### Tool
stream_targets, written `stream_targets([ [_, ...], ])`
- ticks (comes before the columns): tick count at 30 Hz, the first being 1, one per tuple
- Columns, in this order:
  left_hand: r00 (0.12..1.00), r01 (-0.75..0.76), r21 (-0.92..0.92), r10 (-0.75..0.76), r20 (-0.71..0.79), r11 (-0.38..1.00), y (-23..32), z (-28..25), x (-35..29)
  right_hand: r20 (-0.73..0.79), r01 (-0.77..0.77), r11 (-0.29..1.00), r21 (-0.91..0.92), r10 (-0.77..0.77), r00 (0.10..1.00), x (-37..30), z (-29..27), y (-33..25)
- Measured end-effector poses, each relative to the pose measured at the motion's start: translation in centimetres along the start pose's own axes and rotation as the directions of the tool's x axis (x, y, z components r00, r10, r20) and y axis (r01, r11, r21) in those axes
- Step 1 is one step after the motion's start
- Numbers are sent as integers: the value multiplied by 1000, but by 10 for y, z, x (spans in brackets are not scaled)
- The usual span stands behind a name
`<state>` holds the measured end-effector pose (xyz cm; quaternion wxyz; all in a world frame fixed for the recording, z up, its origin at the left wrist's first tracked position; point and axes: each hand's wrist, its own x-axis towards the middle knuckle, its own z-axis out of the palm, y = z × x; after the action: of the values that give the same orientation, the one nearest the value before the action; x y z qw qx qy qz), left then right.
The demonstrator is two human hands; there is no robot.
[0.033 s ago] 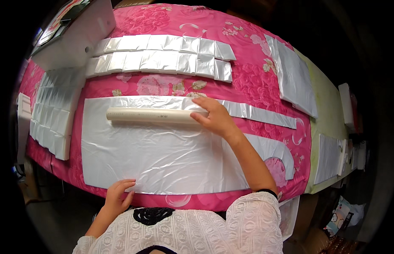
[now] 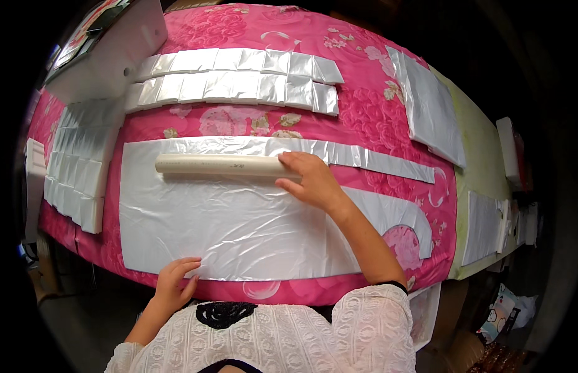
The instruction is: The person repeatedly wraps small white rectangular items in clear plastic film using a cylindrical rolling tool. They smooth the film over each item, roll it tightly, and place the wrapped unit on a growing stack on the pink floral tablecloth.
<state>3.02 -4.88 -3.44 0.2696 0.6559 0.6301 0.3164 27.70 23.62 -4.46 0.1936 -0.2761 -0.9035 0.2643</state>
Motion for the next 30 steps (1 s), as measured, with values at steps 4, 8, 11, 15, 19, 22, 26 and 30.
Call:
stream_targets([
  [4,996,-85,45,83,44,995,3,23,27,60,-222,962,-160,234,970,-68,11,-52],
  [8,995,-100,92,100,0,991,13,68,58,198,-183,966,183,146,969,-127,34,-85],
  [11,985,-172,168,171,22,971,24,93,76,73,-142,988,-56,146,987,-153,40,-68],
  [15,971,-222,262,190,142,939,49,118,91,-152,-337,887,-317,303,941,-181,3,21],
  [19,951,-280,252,233,201,926,66,132,96,-509,-641,673,-369,431,746,-243,-64,101],
  [22,945,-298,248,250,210,922,70,139,97,-676,-712,641,-286,391,624,-278,-84,121],
  [26,941,-313,255,261,217,915,70,142,98,-691,-749,611,-257,425,584,-274,-93,108],
  [30,933,-339,267,286,219,902,69,141,100,-746,-640,674,-369,196,637,-244,-95,64],
])
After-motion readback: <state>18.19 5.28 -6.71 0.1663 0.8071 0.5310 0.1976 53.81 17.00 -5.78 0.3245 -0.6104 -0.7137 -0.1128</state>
